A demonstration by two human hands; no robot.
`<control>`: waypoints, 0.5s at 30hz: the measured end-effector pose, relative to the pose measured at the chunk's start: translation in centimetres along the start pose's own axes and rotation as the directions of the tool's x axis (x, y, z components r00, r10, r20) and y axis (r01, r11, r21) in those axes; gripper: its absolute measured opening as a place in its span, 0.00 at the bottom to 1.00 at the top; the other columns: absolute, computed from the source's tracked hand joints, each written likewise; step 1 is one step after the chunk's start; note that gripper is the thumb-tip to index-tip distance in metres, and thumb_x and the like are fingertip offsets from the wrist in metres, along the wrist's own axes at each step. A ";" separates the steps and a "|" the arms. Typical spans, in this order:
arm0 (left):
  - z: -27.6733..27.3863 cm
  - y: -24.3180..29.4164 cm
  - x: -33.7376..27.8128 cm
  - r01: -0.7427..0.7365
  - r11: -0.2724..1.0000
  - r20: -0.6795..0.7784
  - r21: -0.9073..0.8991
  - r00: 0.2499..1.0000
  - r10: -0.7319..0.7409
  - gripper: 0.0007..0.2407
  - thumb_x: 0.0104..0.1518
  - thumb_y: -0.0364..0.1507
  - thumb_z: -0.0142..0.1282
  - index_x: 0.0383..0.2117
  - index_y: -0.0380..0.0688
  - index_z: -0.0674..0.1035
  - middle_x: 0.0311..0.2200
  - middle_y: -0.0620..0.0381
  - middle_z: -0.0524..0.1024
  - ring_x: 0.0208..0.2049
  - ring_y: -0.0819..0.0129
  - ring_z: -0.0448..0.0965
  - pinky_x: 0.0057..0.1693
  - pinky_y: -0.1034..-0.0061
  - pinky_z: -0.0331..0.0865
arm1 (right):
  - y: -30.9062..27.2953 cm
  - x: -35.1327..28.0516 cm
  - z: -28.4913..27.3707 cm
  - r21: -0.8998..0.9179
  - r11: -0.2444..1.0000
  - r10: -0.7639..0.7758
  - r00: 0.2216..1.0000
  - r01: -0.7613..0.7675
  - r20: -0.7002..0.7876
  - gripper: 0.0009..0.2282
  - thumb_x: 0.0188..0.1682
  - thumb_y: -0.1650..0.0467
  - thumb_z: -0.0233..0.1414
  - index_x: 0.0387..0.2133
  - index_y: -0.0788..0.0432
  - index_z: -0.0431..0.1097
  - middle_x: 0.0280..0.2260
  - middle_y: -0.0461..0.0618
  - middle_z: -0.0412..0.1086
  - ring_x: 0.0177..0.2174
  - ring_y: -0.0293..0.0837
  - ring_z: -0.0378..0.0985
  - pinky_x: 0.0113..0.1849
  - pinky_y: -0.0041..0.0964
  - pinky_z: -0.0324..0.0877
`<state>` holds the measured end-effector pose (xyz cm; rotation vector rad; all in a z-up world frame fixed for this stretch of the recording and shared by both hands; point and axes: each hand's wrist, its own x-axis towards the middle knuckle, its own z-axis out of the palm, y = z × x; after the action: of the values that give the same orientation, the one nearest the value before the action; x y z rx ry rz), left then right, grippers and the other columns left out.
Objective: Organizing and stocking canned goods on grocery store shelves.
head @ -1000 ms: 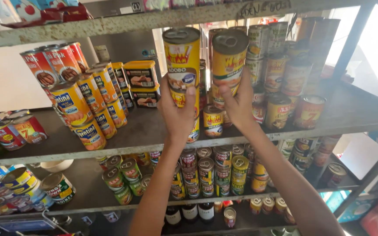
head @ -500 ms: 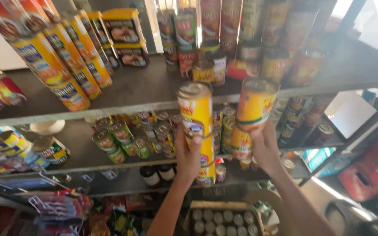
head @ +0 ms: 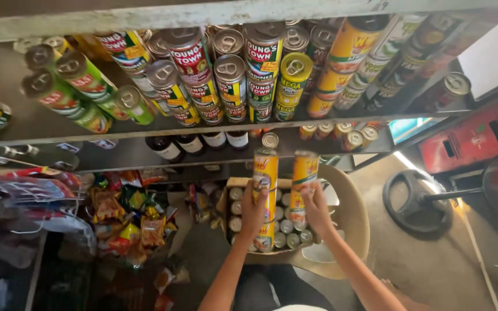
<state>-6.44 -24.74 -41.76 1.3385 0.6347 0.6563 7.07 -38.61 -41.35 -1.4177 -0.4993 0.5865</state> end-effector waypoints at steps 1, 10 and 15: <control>0.2 -2.1 -0.1 0.005 1.000 -0.005 -0.003 1.000 -0.005 0.24 0.62 0.42 0.54 0.58 0.40 0.69 0.44 0.56 0.78 0.42 0.71 0.77 0.46 0.73 0.72 | 1.5 -0.4 -0.1 -0.003 1.000 0.006 1.000 -0.006 0.004 0.18 0.58 0.63 0.46 0.57 0.61 0.60 0.47 0.47 0.70 0.44 0.37 0.70 0.46 0.36 0.68; -1.8 -21.0 -2.5 0.218 0.967 -0.253 0.130 0.950 -0.181 0.20 0.60 0.44 0.56 0.49 0.41 0.77 0.41 0.49 0.82 0.41 0.61 0.81 0.49 0.68 0.73 | 25.1 -3.2 -0.5 -0.282 0.914 0.248 0.952 -0.291 -0.179 0.18 0.54 0.58 0.50 0.47 0.60 0.69 0.40 0.50 0.75 0.38 0.40 0.75 0.42 0.36 0.71; -2.9 -23.6 -2.9 0.380 0.900 -0.313 0.215 0.900 -0.305 0.23 0.56 0.47 0.56 0.50 0.42 0.77 0.41 0.49 0.83 0.42 0.57 0.83 0.49 0.66 0.73 | 30.9 -5.1 0.2 -0.305 0.851 0.372 0.901 -0.427 -0.223 0.20 0.50 0.57 0.54 0.43 0.61 0.69 0.37 0.55 0.77 0.37 0.45 0.79 0.41 0.40 0.72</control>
<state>-8.99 -27.59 -65.46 1.3487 1.1943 0.4740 0.62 -39.96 -71.93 -1.9156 -0.1778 0.7377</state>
